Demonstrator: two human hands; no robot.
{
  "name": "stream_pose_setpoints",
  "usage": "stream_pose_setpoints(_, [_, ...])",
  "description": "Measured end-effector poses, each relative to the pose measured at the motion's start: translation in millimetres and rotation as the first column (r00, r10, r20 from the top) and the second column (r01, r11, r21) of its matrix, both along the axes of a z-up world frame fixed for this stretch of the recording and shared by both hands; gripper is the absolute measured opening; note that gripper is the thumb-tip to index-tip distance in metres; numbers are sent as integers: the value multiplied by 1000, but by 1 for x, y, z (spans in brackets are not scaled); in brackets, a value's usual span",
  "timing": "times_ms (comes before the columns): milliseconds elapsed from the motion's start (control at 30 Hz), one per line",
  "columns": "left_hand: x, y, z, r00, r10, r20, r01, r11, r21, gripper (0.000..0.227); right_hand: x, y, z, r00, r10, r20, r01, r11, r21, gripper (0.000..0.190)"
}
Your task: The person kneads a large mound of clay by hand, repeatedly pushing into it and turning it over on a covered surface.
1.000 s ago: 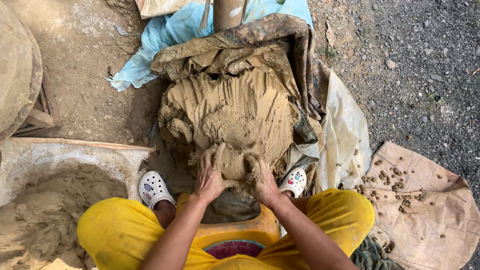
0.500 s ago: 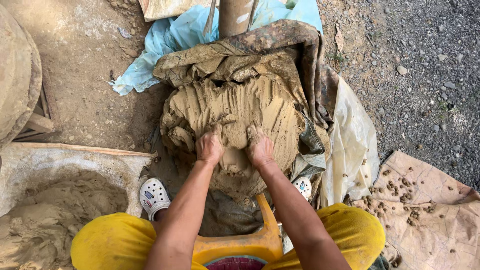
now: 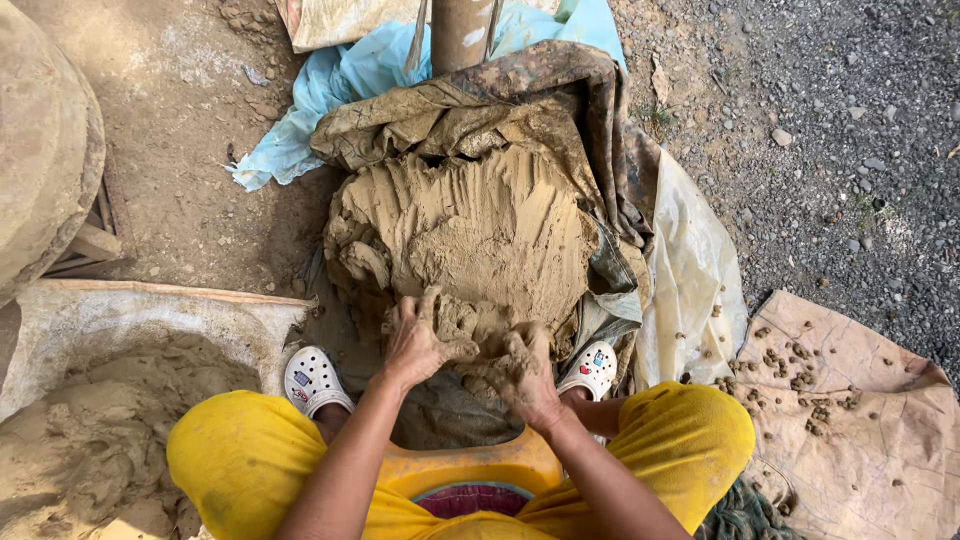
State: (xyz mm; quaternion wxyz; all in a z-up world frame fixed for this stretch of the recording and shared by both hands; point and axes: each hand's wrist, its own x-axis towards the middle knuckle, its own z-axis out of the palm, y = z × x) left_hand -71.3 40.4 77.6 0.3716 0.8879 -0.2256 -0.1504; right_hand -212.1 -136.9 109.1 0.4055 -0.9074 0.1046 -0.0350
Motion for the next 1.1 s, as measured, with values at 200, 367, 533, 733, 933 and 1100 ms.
stream_pose_setpoints(200, [-22, -8, -35, 987, 16, 157, -43, 985, 168, 85, 26, -7, -7, 978, 121, 169, -76, 965, -252, 94])
stream_pose_setpoints(367, [16, -28, -78, 976, 196, 93, -203, 976, 78, 33, 53, -19, -67, 991, 132, 9, -121, 930, -348, 89])
stream_pose_setpoints(533, [67, -45, -118, 919, -172, 355, -42, 852, 522, 54, 95, -52, -134, 972, -59, -229, -50, 896, -442, 92])
stream_pose_setpoints(733, [104, -50, -114, 997, -50, 62, 25, 938, 345, 79, 146, -63, -97, 864, -163, -476, -24, 931, -363, 43])
stream_pose_setpoints(933, [78, -43, -60, 993, -114, -20, 115, 947, 301, 126, 109, -29, -38, 974, 0, -226, -120, 848, -516, 40])
stream_pose_setpoints(1100, [29, 7, -15, 921, 39, -388, -45, 999, -6, 97, 40, -7, 32, 987, 93, -135, -90, 996, 25, 85])
